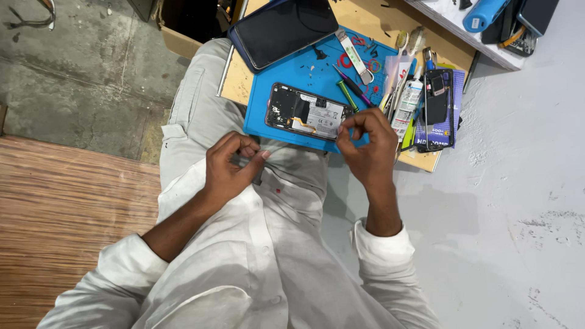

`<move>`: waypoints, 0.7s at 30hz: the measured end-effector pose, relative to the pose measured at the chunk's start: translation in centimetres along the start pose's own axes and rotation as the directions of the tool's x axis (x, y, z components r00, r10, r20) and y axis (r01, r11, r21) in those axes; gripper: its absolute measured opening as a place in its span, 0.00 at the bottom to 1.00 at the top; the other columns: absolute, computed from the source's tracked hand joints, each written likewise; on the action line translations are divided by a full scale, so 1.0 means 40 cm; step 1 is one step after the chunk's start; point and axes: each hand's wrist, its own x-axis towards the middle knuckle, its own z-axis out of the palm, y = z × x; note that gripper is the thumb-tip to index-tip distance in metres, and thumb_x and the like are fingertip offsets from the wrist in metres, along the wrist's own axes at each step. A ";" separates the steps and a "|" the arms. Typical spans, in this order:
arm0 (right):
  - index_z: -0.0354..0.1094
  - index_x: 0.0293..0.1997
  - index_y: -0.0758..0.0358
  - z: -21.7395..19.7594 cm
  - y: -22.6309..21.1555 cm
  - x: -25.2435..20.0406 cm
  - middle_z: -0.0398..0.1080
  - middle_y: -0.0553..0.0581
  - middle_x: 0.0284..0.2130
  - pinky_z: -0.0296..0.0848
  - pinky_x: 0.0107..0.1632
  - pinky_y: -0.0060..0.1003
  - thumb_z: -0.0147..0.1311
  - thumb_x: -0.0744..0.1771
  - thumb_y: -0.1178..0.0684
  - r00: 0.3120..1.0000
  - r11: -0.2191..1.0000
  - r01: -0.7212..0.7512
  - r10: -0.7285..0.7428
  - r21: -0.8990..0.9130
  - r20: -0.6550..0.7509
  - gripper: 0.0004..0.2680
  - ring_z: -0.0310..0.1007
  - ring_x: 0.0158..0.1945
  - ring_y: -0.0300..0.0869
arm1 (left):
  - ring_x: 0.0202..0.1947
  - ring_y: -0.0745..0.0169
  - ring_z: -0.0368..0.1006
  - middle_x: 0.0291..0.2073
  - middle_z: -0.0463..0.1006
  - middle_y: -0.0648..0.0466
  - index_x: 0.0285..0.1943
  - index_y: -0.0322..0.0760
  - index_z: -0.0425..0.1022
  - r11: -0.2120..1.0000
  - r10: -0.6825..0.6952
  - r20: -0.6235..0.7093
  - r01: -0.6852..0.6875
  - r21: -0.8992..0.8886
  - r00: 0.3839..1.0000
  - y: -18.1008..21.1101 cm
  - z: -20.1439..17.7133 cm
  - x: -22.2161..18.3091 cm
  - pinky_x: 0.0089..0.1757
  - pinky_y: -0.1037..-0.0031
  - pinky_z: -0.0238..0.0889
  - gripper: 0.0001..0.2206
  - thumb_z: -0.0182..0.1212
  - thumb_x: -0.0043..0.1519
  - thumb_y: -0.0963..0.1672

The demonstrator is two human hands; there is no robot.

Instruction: The person holds a disassembled smartphone and a new screen assembly, peeling off a protective film from the new screen. They then place the phone on their lap and use a screwdriver to work on the internal components.

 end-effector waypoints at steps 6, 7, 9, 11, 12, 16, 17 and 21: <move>0.71 0.36 0.69 0.044 0.018 -0.082 0.69 0.51 0.36 0.65 0.35 0.26 0.62 0.64 0.66 0.973 0.919 -0.229 0.226 0.320 0.046 0.04 0.63 0.31 0.30 | 0.52 0.52 0.70 0.46 0.78 0.51 0.46 0.37 0.79 0.866 0.344 0.176 -0.384 0.321 0.922 0.050 -0.046 0.135 0.51 0.59 0.61 0.17 0.80 0.53 0.47; 0.71 0.36 0.68 0.052 0.016 -0.087 0.69 0.51 0.35 0.65 0.35 0.26 0.62 0.64 0.65 0.973 0.925 -0.228 0.223 0.303 0.052 0.04 0.63 0.31 0.31 | 0.56 0.51 0.69 0.50 0.77 0.51 0.49 0.37 0.79 0.855 0.342 0.216 -0.398 0.332 0.915 0.051 -0.053 0.154 0.55 0.58 0.59 0.19 0.80 0.53 0.48; 0.73 0.38 0.67 0.074 0.001 -0.091 0.71 0.51 0.35 0.66 0.35 0.27 0.63 0.64 0.64 0.974 0.937 -0.227 0.218 0.266 0.062 0.04 0.63 0.31 0.32 | 0.64 0.50 0.66 0.57 0.76 0.50 0.54 0.38 0.79 0.834 0.334 0.294 -0.427 0.351 0.895 0.047 -0.063 0.187 0.62 0.55 0.56 0.24 0.79 0.52 0.49; 0.75 0.39 0.65 0.103 -0.020 -0.086 0.69 0.52 0.35 0.66 0.36 0.30 0.65 0.64 0.62 0.982 0.969 -0.189 0.181 0.159 0.063 0.04 0.64 0.32 0.35 | 0.68 0.50 0.63 0.61 0.74 0.51 0.60 0.39 0.76 0.821 0.320 0.367 -0.449 0.353 0.873 0.038 -0.060 0.216 0.65 0.52 0.53 0.29 0.79 0.52 0.51; 0.76 0.40 0.64 0.117 -0.031 -0.082 0.69 0.52 0.35 0.66 0.36 0.31 0.66 0.64 0.61 0.985 0.980 -0.168 0.162 0.104 0.064 0.05 0.64 0.33 0.36 | 0.70 0.50 0.61 0.64 0.73 0.51 0.63 0.40 0.75 0.815 0.313 0.402 -0.461 0.352 0.861 0.033 -0.057 0.228 0.67 0.51 0.51 0.31 0.79 0.52 0.52; 0.77 0.41 0.60 0.154 -0.050 -0.054 0.67 0.52 0.38 0.69 0.42 0.36 0.66 0.65 0.58 0.995 0.997 -0.072 0.073 -0.013 0.070 0.04 0.69 0.42 0.41 | 0.72 0.51 0.57 0.67 0.69 0.50 0.71 0.39 0.67 0.830 0.217 0.506 -0.431 0.354 0.835 0.016 -0.044 0.254 0.68 0.49 0.44 0.41 0.78 0.48 0.54; 0.77 0.40 0.60 0.159 -0.051 -0.047 0.67 0.52 0.38 0.69 0.43 0.37 0.66 0.65 0.58 0.995 0.997 -0.064 0.067 -0.035 0.074 0.04 0.69 0.43 0.42 | 0.72 0.52 0.57 0.68 0.69 0.50 0.72 0.39 0.65 0.827 0.197 0.514 -0.423 0.370 0.835 0.013 -0.040 0.255 0.69 0.49 0.44 0.42 0.78 0.48 0.54; 0.77 0.40 0.61 0.171 -0.048 -0.027 0.66 0.52 0.38 0.69 0.42 0.36 0.66 0.65 0.58 0.990 0.995 -0.101 0.103 -0.027 0.100 0.04 0.69 0.42 0.43 | 0.73 0.54 0.57 0.69 0.68 0.50 0.74 0.40 0.63 0.819 0.198 0.503 -0.424 0.388 0.842 0.001 -0.036 0.248 0.69 0.52 0.44 0.43 0.77 0.49 0.54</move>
